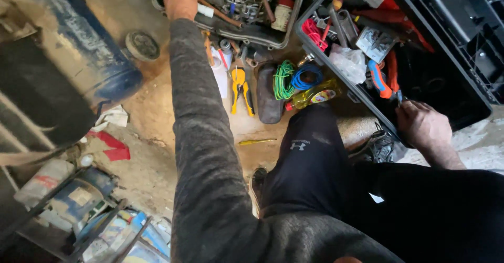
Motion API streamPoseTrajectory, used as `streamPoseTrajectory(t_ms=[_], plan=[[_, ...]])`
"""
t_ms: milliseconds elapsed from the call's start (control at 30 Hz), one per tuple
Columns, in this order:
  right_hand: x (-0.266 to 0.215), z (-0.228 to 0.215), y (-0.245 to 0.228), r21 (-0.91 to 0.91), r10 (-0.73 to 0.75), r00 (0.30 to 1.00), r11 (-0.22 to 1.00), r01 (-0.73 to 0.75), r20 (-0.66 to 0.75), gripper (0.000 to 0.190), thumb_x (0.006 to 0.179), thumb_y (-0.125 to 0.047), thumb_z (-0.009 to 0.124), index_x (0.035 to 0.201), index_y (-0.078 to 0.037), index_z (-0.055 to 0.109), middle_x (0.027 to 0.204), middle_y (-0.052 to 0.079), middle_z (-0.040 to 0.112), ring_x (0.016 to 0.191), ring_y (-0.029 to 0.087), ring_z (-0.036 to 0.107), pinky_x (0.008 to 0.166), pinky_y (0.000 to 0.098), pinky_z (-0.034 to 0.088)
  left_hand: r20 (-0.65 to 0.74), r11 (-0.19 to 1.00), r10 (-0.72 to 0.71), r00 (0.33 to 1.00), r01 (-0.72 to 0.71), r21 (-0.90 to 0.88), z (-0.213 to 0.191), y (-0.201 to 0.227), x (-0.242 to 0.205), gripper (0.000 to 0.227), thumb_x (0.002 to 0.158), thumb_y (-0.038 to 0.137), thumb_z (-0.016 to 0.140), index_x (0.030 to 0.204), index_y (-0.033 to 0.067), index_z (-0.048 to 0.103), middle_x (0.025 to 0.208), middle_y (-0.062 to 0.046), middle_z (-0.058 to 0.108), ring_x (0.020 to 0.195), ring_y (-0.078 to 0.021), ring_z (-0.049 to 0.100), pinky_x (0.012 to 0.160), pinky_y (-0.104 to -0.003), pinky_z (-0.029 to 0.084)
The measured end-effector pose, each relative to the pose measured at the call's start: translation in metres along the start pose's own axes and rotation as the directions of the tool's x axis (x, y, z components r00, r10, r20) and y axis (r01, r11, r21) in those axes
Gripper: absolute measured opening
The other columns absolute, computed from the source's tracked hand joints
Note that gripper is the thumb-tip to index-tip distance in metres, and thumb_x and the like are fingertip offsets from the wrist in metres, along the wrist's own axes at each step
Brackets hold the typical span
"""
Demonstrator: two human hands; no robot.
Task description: Sorting various small hardware and mechanical components on a workbench.
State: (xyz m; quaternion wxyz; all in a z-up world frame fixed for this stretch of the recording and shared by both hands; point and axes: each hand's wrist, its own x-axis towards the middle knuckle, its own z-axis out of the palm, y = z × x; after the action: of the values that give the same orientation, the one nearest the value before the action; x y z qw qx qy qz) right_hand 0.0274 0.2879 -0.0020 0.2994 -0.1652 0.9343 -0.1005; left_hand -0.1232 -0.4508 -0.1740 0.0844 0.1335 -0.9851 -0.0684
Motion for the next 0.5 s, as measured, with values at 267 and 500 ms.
streamPoseTrajectory(t_ms=[267,500], plan=[[0.000,0.002,0.000,0.005,-0.005,1.000,1.000,0.005,-0.015,0.026,0.108,-0.032,0.059,0.098,-0.010,0.067,0.098,0.008,0.074,0.093,0.028,0.072,0.079,0.0442,0.059,0.094,0.987,0.105,0.990,-0.115,0.111,0.041,-0.021,-0.008,0.012,0.091,0.018,0.068,0.102,0.0139,0.072,0.101,-0.020,0.071,0.092,-0.0470,0.065,0.074,-0.061,0.051],[-0.001,0.008,0.006,-0.021,0.013,1.000,1.000,-0.013,-0.019,0.026,0.106,-0.034,0.058,0.101,-0.010,0.068,0.101,0.009,0.074,0.095,0.030,0.072,0.076,0.0448,0.059,0.315,0.979,0.011,0.949,-0.075,0.191,-0.005,0.038,0.000,0.028,0.090,0.014,0.062,0.118,0.0123,0.063,0.114,-0.024,0.067,0.096,-0.0445,0.068,0.078,-0.056,0.053]])
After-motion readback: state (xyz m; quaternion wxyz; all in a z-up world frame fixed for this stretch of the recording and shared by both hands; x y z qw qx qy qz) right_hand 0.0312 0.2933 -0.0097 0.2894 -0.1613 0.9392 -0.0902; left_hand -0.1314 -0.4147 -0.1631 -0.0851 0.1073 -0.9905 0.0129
